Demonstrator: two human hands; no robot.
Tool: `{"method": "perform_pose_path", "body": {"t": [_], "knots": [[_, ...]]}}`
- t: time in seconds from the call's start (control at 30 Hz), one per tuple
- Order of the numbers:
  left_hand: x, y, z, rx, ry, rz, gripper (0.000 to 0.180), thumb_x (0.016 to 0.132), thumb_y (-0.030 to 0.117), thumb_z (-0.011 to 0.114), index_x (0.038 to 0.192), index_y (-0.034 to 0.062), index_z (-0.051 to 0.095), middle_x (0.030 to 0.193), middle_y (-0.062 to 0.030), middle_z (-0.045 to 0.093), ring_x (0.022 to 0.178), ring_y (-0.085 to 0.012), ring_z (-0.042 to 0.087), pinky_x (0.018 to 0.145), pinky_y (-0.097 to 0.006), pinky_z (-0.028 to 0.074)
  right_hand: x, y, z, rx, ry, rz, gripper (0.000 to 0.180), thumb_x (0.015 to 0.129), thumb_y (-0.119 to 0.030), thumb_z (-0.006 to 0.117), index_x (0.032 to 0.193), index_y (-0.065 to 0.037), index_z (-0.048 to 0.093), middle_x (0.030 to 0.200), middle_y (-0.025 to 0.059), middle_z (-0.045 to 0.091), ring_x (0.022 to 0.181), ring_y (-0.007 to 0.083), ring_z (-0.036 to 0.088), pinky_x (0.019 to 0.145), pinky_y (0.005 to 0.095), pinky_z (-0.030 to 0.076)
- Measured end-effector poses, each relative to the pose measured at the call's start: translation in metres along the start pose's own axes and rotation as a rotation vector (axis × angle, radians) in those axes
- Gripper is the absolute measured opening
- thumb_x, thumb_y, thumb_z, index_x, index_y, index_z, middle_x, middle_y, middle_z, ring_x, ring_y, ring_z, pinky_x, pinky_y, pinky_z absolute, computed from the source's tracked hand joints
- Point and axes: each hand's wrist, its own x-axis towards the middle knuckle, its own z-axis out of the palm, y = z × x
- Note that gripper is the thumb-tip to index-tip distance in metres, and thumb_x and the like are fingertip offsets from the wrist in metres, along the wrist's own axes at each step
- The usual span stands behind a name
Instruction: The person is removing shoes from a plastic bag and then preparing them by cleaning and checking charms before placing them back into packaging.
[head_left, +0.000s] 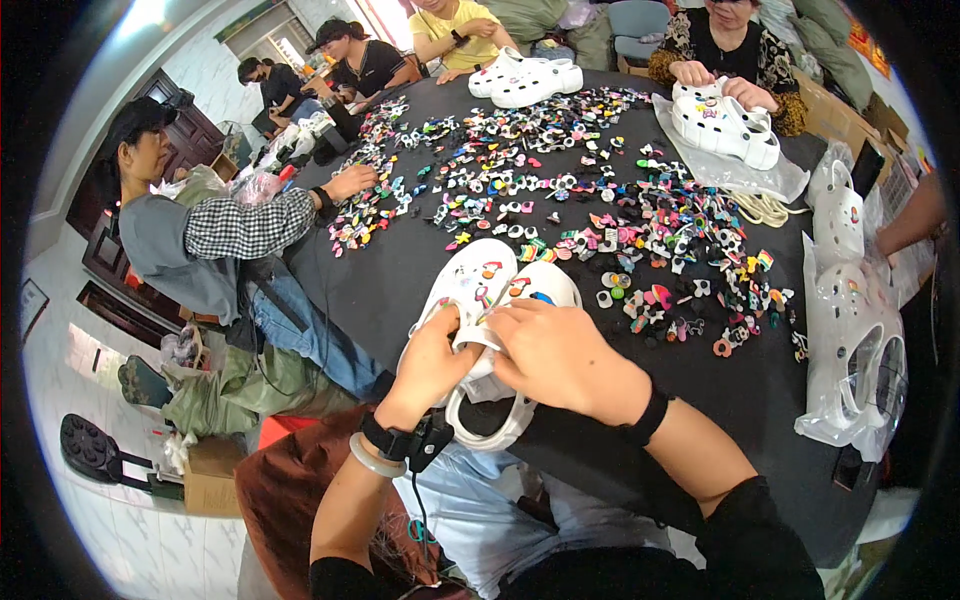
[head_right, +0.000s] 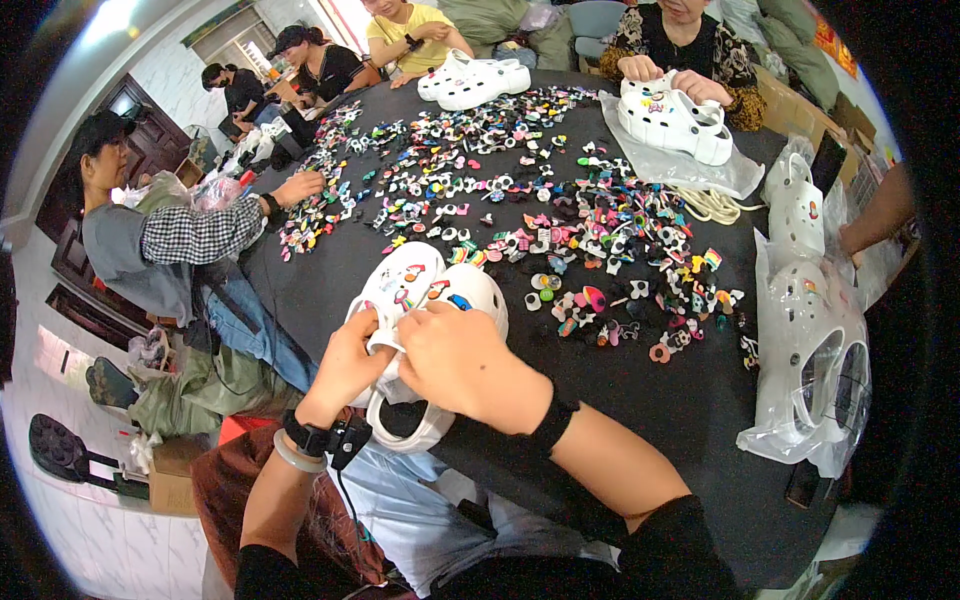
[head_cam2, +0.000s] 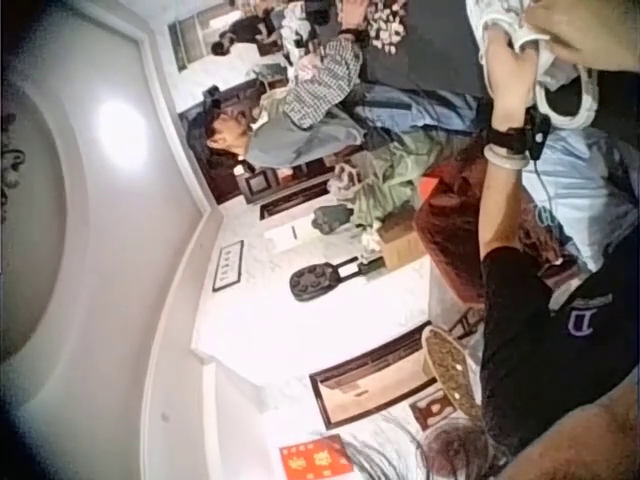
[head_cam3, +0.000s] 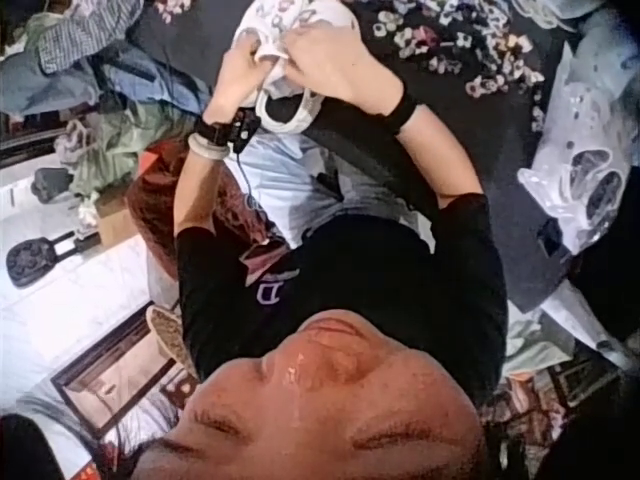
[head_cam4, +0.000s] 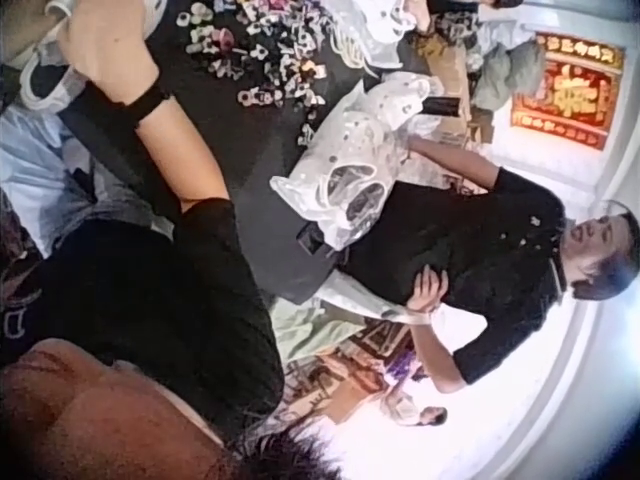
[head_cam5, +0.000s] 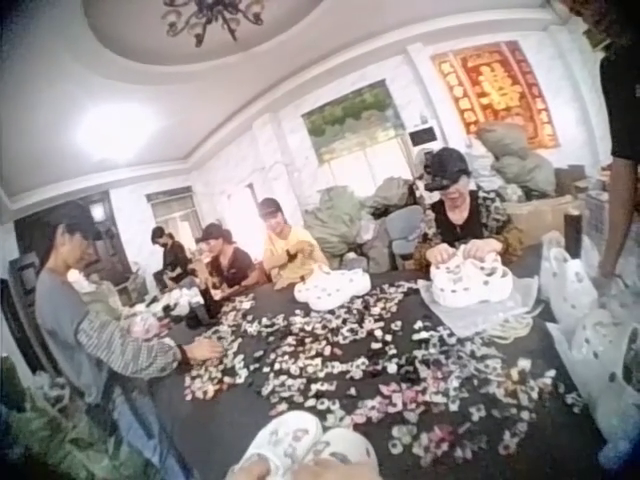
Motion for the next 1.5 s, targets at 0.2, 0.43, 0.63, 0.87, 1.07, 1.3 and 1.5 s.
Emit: {"method": "perform_pose_path", "body": {"t": [0.2,0.43,0.63,0.87,1.07,1.3,1.5], "knots": [[-0.001,-0.013,0.004,-0.044,0.044,-0.003,0.034,0.078,0.017,0.070,0.101,-0.0014,0.054,0.090,-0.0203,0.067,0.083,-0.0344,0.066,0.071,-0.039,0.050,0.005,-0.006,0.008,-0.077,0.212,-0.067,0.015,0.071,-0.011,0.062,0.083,-0.002,0.063,0.080,0.0120,0.062,0.081,0.0280,0.063,0.063,0.0375,0.054],[0.001,-0.012,0.005,0.044,0.034,-0.015,0.037,0.079,0.021,0.072,0.102,-0.0016,0.054,0.088,-0.0203,0.067,0.084,-0.0344,0.067,0.071,-0.039,0.051,0.012,0.033,0.014,0.555,0.084,-0.023,0.021,0.078,-0.014,0.069,0.096,-0.004,0.066,0.082,0.0088,0.062,0.078,0.0227,0.064,0.068,0.0325,0.052],[0.000,-0.016,0.007,-0.071,0.048,-0.026,0.033,0.079,0.022,0.072,0.095,-0.0021,0.056,0.084,-0.0193,0.066,0.075,-0.0320,0.067,0.066,-0.038,0.050,0.014,0.027,0.016,0.650,0.027,0.091,0.021,0.083,-0.022,0.070,0.094,-0.004,0.069,0.092,0.0098,0.066,0.081,0.0212,0.063,0.071,0.0331,0.052],[0.002,-0.020,0.008,0.011,0.050,0.001,0.035,0.078,0.022,0.074,0.096,-0.0026,0.056,0.084,-0.0177,0.066,0.073,-0.0269,0.066,0.064,-0.037,0.049,0.018,0.033,0.037,0.419,0.152,-0.036,0.016,0.087,-0.017,0.061,0.092,-0.004,0.068,0.093,0.0126,0.063,0.086,0.0281,0.060,0.077,0.0377,0.049],[0.003,-0.019,0.006,-0.031,0.047,-0.002,0.031,0.079,0.011,0.073,0.103,-0.0023,0.058,0.087,-0.0115,0.068,0.078,-0.0123,0.064,0.064,-0.027,0.049,0.020,0.031,0.029,0.548,0.203,-0.059,0.010,0.082,-0.013,0.065,0.086,-0.006,0.059,0.082,0.0119,0.056,0.075,0.0314,0.060,0.070,0.0406,0.049],[0.001,-0.009,0.004,0.045,0.015,0.025,0.031,0.083,0.011,0.071,0.109,-0.0024,0.059,0.091,-0.0105,0.069,0.081,-0.0111,0.064,0.065,-0.027,0.050,0.019,0.045,0.019,0.703,0.123,0.028,0.018,0.087,-0.021,0.063,0.092,-0.004,0.063,0.085,0.0117,0.061,0.074,0.0242,0.061,0.066,0.0359,0.048],[0.002,-0.042,0.008,-0.529,-0.059,-0.008,0.033,0.085,-0.001,0.063,0.117,-0.0048,0.058,0.106,-0.0125,0.068,0.095,-0.0135,0.064,0.080,-0.027,0.049,0.014,0.063,-0.028,0.740,0.118,0.120,0.030,0.093,-0.025,0.058,0.116,-0.006,0.062,0.100,0.0050,0.062,0.079,0.0129,0.055,0.073,0.0279,0.047]]}}
